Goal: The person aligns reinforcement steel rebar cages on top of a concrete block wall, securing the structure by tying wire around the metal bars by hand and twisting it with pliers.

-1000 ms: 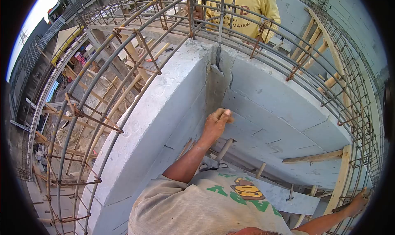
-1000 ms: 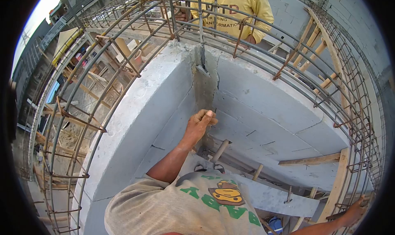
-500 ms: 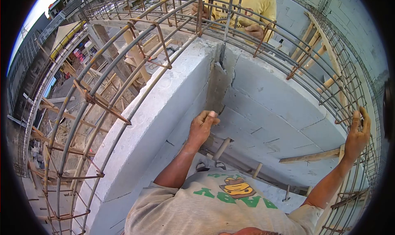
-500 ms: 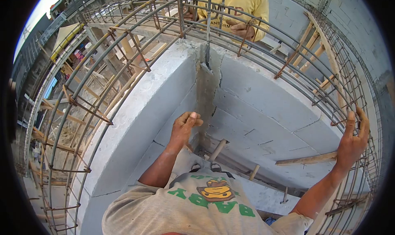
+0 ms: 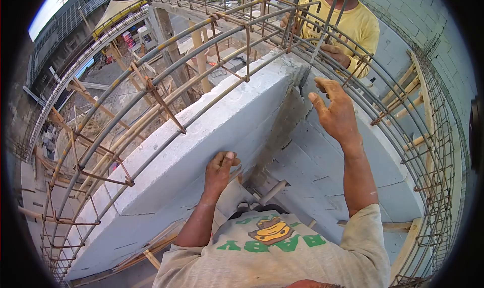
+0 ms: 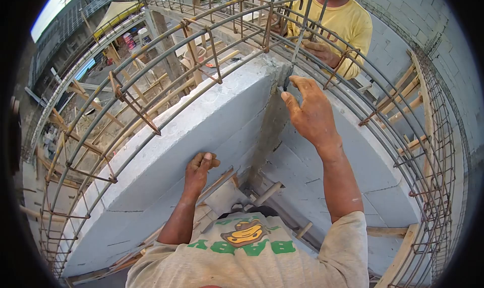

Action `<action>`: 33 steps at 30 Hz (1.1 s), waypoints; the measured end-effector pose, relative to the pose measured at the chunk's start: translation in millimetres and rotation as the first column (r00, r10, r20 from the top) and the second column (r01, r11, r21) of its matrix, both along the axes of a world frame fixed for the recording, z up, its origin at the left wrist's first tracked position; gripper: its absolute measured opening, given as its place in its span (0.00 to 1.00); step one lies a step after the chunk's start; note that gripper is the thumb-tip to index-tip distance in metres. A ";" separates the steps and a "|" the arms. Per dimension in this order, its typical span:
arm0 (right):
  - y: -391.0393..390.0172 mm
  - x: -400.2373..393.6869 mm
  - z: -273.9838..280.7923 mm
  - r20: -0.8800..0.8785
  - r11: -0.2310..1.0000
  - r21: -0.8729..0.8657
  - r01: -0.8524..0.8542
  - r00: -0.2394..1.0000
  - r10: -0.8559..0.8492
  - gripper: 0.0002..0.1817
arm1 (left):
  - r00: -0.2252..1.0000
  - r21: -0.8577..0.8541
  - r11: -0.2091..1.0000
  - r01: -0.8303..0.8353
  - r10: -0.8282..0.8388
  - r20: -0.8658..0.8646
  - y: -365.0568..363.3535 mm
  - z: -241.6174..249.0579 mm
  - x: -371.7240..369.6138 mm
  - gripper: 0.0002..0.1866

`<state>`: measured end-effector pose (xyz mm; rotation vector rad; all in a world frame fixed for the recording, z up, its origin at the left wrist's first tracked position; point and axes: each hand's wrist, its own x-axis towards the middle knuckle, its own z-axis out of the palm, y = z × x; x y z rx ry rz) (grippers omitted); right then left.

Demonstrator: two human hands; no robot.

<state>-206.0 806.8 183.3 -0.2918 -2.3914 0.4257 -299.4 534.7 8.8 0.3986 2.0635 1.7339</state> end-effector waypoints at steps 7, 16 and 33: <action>-65.8 -77.9 -24.4 -0.322 0.866 -0.011 -0.500 0.822 0.471 0.18 | 0.927 0.005 0.927 -0.375 0.375 0.026 -52.1 -10.9 35.8 0.25; -116.1 -122.0 -33.7 -0.460 0.804 -0.171 -0.570 0.768 0.447 0.27 | 0.562 -0.134 0.547 -0.827 0.813 -0.154 -115.0 -8.7 134.3 0.22; -225.4 -140.9 -20.9 -0.446 0.501 -0.574 -0.648 0.760 0.473 0.35 | -0.306 0.161 -0.266 -0.950 0.890 -0.338 -344.8 30.3 262.2 0.22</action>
